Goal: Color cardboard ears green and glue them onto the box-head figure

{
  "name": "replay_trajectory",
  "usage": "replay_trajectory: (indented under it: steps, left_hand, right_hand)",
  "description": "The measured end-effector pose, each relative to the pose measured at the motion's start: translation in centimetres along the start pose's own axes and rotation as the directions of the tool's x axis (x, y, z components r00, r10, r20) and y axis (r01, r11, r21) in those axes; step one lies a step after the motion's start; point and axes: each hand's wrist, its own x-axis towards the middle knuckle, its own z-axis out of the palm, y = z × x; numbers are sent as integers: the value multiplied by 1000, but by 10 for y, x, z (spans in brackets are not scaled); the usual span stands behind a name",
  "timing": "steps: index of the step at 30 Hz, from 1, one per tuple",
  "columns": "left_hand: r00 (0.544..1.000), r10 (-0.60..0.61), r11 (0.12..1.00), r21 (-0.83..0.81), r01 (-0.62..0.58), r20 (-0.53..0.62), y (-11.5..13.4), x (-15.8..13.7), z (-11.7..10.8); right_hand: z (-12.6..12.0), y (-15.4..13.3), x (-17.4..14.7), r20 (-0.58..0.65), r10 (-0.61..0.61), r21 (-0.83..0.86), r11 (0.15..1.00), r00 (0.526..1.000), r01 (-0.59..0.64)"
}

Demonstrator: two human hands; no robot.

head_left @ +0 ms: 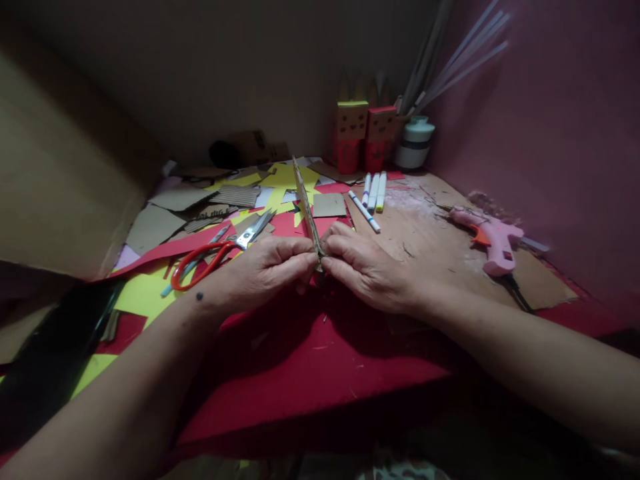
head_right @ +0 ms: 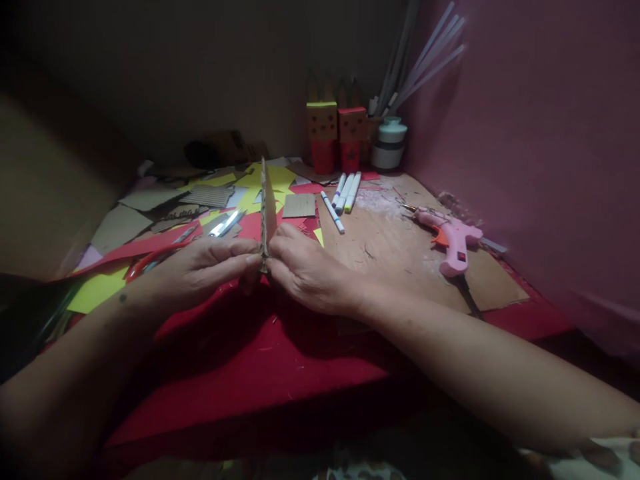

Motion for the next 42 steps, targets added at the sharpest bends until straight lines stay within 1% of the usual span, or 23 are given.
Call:
replay_trajectory:
  steps: [7,12,17,22,23,27,32,37,39,42]
  left_hand:
    - [999,26,999,-37,-25,22,-5,1,-4]
    - [998,42,997,-59,-39,52,-6,0,-6]
    - [998,31,998,-64,-28,49,-3,-2,-7]
    - [997,6,1000,-30,-4,73,-4,-3,-5]
    - [997,3,1000,-29,-1,71,-4,-3,-5]
    - [999,0,1000,-28,1,46,-5,-3,-1]
    - [998,-4,999,-40,6,67,-5,-3,0]
    - [996,7,999,-48,-3,91,-4,-5,-3]
    - [997,12,1000,-24,-10,77,0,-6,-2]
    - [999,27,998,54,-26,-17,6,-6,2]
  right_hand:
    - [5,4,-1,-74,-43,-53,998,996,40]
    - [4,4,-2,-108,-100,-41,995,989,96]
    - [5,0,-3,-109,-60,-11,998,992,59]
    - [4,-1,-2,-58,61,43,997,996,-59]
    - [4,-1,-2,-54,59,46,997,997,-57]
    - [6,0,-2,-51,-11,42,999,999,13]
    - [9,-2,-3,-45,46,-29,998,998,-47]
    - [10,-4,-5,-67,5,-49,999,998,-9]
    - [9,-4,-6,-72,3,-40,999,997,-5]
    - [8,-2,-6,-91,27,-36,999,995,-31]
